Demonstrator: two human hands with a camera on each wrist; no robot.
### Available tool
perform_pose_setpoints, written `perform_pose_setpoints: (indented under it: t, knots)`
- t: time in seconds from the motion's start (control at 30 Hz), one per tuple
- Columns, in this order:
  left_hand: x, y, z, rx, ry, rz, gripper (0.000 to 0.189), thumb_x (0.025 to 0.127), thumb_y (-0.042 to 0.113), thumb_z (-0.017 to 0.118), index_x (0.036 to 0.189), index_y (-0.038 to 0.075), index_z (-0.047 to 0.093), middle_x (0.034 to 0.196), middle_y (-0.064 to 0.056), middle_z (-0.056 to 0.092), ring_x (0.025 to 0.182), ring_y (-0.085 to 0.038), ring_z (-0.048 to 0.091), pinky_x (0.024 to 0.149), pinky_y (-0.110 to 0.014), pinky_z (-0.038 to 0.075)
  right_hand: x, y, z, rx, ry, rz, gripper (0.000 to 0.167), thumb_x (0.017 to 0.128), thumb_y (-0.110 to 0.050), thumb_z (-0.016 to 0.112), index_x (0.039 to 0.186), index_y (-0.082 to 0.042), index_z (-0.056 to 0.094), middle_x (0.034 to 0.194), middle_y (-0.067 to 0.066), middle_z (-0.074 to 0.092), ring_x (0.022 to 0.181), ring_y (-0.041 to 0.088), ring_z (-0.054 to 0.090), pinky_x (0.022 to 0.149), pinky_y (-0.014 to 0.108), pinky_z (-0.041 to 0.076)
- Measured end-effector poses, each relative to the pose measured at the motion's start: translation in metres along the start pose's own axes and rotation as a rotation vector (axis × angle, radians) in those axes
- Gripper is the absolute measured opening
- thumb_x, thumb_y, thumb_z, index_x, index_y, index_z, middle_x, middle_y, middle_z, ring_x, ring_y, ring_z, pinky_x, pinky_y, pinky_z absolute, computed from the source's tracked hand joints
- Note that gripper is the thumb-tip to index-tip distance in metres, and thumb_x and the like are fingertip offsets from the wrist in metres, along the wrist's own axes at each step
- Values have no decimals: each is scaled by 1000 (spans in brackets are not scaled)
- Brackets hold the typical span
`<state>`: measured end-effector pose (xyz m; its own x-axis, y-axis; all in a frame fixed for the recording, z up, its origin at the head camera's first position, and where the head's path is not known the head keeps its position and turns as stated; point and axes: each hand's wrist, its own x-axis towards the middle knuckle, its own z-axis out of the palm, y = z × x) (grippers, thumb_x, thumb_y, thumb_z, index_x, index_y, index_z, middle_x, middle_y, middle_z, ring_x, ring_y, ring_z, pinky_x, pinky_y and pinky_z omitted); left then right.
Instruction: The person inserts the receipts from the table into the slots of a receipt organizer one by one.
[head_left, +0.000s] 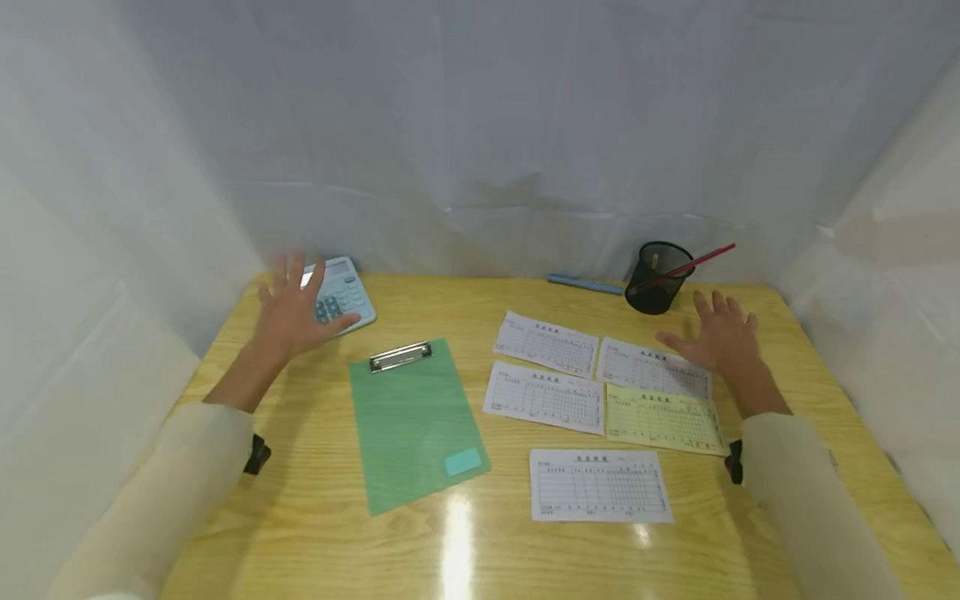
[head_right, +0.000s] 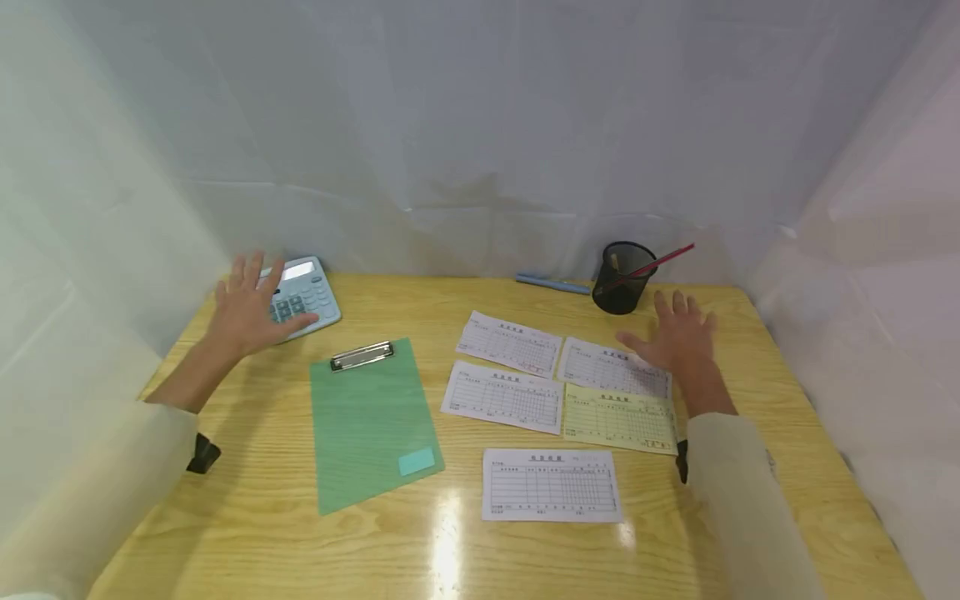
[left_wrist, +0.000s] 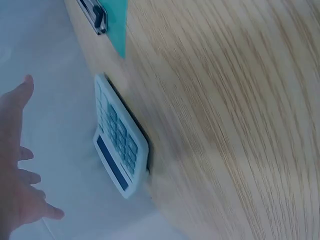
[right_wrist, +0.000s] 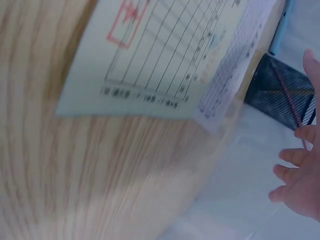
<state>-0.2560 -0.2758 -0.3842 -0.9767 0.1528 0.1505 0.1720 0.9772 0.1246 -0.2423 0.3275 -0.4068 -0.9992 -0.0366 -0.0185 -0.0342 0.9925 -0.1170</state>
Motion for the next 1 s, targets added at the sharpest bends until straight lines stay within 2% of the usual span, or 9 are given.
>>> perform_pose_setpoints:
  t: [0.17,0.27,0.37,0.5,0.7,0.83,1.0]
  knots:
    - [-2,15,4,-78,7,99,89,85,54,61,146,-2,28,152,-28,19,140,-47,17,107,-70,26,-4,-21,-1,84,-38,-48,100,86,-70,45,144,9,26,145,36,29,131,54,29,107,67,28]
    - [-3,23,7,-127,-40,158,80,88,46,61,143,-5,32,150,-30,26,137,-48,24,110,-64,28,-6,-35,2,159,-69,-57,94,87,-65,49,143,8,30,145,34,32,132,51,30,109,64,29]
    - [-3,30,10,-168,-117,197,74,91,40,60,142,-6,34,147,-30,30,135,-49,27,112,-61,28,-6,-47,6,216,-84,-79,88,88,-60,52,142,6,34,145,31,35,132,49,33,109,62,31]
    - [-4,37,16,-185,-190,210,70,91,38,60,140,-7,37,144,-30,36,133,-48,32,111,-61,29,-4,-63,13,298,-95,-108,78,89,-50,58,141,4,38,142,29,41,127,46,42,103,60,39]
    - [-4,47,27,-270,-223,210,65,88,34,66,134,-7,46,136,-29,47,128,-46,42,110,-57,33,1,-81,24,415,-104,-159,61,90,-34,63,134,5,47,134,27,51,118,44,51,95,56,47]
    - [-2,55,35,-297,-257,205,60,86,31,68,130,-6,51,131,-27,54,122,-44,49,105,-55,40,3,-95,31,443,-93,-171,51,88,-27,67,126,5,55,127,26,56,113,43,54,92,54,49]
    - [-3,61,43,-263,-216,314,43,83,24,72,113,-6,63,111,-22,67,101,-37,63,88,-48,53,5,-113,37,429,-79,-147,43,83,-23,73,116,3,62,122,24,59,116,41,51,96,54,47]
